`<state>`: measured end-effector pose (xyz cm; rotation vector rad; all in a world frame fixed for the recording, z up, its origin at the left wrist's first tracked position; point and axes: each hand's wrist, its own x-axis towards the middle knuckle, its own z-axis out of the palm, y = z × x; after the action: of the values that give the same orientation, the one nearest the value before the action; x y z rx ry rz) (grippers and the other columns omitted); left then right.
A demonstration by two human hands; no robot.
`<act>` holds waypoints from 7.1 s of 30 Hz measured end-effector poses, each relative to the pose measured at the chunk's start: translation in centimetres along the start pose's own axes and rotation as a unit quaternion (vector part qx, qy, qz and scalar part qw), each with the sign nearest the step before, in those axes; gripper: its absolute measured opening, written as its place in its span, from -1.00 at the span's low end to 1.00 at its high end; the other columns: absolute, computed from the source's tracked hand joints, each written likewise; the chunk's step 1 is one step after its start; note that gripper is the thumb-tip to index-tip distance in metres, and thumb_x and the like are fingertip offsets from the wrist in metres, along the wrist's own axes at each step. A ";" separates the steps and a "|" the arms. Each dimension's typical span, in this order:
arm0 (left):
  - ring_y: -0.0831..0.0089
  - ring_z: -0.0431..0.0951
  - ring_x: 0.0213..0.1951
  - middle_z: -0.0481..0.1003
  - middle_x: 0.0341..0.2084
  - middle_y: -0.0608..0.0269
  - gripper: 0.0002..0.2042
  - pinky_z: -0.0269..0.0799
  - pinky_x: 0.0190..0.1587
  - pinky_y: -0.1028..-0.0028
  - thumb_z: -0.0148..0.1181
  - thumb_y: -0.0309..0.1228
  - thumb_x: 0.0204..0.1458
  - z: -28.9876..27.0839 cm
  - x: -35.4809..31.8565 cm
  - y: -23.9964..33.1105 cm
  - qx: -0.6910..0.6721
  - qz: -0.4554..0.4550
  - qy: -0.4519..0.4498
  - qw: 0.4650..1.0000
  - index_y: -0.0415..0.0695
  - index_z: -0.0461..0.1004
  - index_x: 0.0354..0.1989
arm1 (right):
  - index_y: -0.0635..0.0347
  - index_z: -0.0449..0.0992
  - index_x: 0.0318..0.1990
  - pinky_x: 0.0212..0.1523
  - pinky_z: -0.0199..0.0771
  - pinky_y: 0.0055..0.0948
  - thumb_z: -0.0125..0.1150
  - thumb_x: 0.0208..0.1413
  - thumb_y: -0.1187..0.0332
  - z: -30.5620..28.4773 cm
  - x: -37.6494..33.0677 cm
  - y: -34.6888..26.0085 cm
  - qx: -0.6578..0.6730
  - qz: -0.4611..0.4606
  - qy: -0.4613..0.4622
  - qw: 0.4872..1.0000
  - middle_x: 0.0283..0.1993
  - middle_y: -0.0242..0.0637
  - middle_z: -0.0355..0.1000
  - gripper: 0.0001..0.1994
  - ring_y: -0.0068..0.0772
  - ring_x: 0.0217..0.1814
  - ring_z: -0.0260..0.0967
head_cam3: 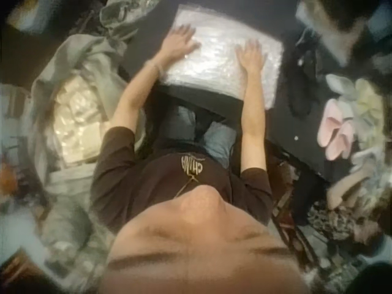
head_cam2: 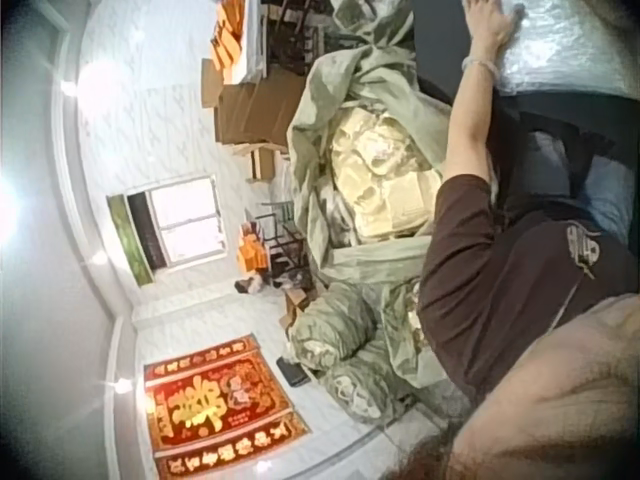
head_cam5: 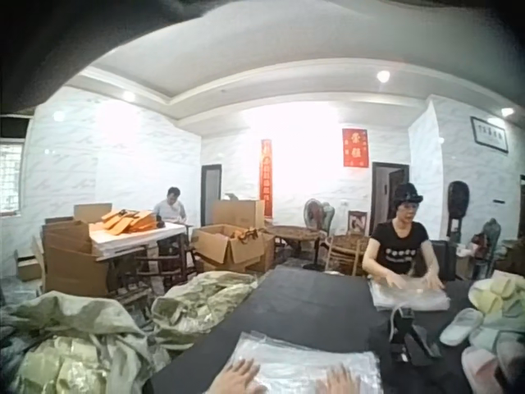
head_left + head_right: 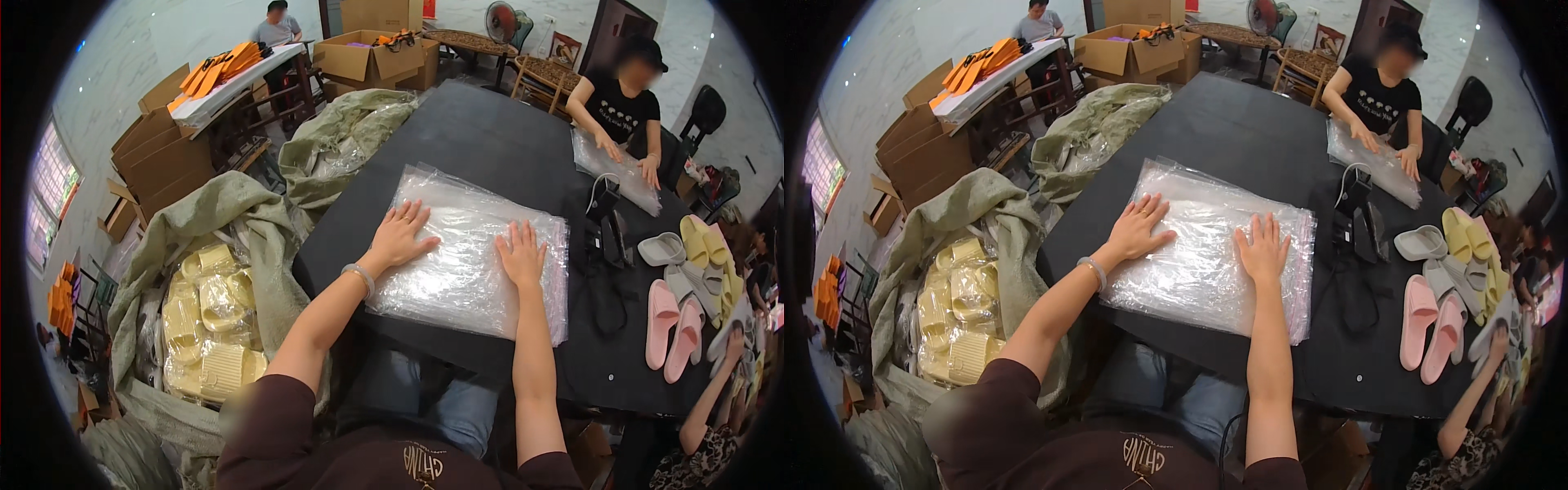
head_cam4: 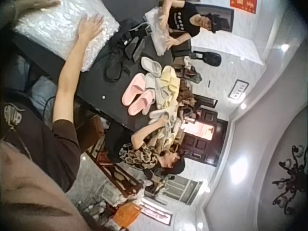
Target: The person repeatedly takes pairs of slippers from a large sack, places them into clear plastic bags on a table, and seals the bags using a handheld heat sealer. They handle pink, white, and yellow slippers, stacking the sealed packages on the table.
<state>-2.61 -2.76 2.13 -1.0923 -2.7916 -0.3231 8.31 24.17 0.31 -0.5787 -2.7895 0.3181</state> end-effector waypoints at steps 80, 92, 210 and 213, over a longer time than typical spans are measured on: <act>0.56 0.43 -0.43 0.47 -0.50 0.30 -0.55 0.32 -0.45 0.50 0.22 -0.06 -0.26 -45.1 -19.9 -7.9 -0.058 -0.298 0.034 0.952 -0.28 0.56 -0.40 | 0.05 0.19 0.29 0.36 -0.33 0.11 -0.20 0.27 0.08 0.5 -0.8 0.6 0.078 -0.188 -0.105 0.973 0.41 -0.06 -0.05 -0.51 -0.04 0.46 -0.18; 0.60 0.46 -0.39 0.52 -0.46 0.32 -0.68 0.38 -0.27 0.63 0.21 -0.29 -0.13 -22.4 0.4 -2.7 -0.587 0.043 -0.191 0.786 -0.29 0.52 -0.27 | 0.21 0.18 0.28 0.26 0.11 0.01 -0.25 0.15 -0.29 -3.8 1.2 4.4 0.902 -0.176 -0.256 0.300 0.27 -0.03 0.19 -0.22 0.04 0.31 0.11; 0.00 0.57 -0.40 0.56 -0.50 0.02 -0.69 0.46 -0.34 0.10 -0.01 -0.17 0.10 -1.4 4.9 1.2 -0.151 -0.261 0.234 0.924 -0.16 0.50 -0.44 | 0.25 0.37 -0.61 -0.54 0.15 -0.37 0.03 0.08 0.35 -25.6 2.2 5.4 0.282 -0.015 0.208 0.936 -0.62 -0.43 0.23 -0.75 -0.60 -0.57 0.12; 0.02 0.58 -0.37 0.56 -0.47 0.02 -0.69 0.46 -0.32 0.11 -0.02 -0.19 0.10 0.3 3.2 -2.2 -0.130 -0.258 0.164 0.943 -0.16 0.53 -0.42 | 0.36 0.32 -0.74 -0.63 0.12 -0.29 0.30 -0.05 0.27 -17.5 -2.0 -15.8 0.340 -0.049 0.129 0.930 -0.76 -0.30 0.14 -0.59 -0.51 -0.68 0.06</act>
<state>-6.45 -2.21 2.09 -0.2697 -2.7237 -0.8577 9.82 11.96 20.48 -0.2784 -2.2315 1.0423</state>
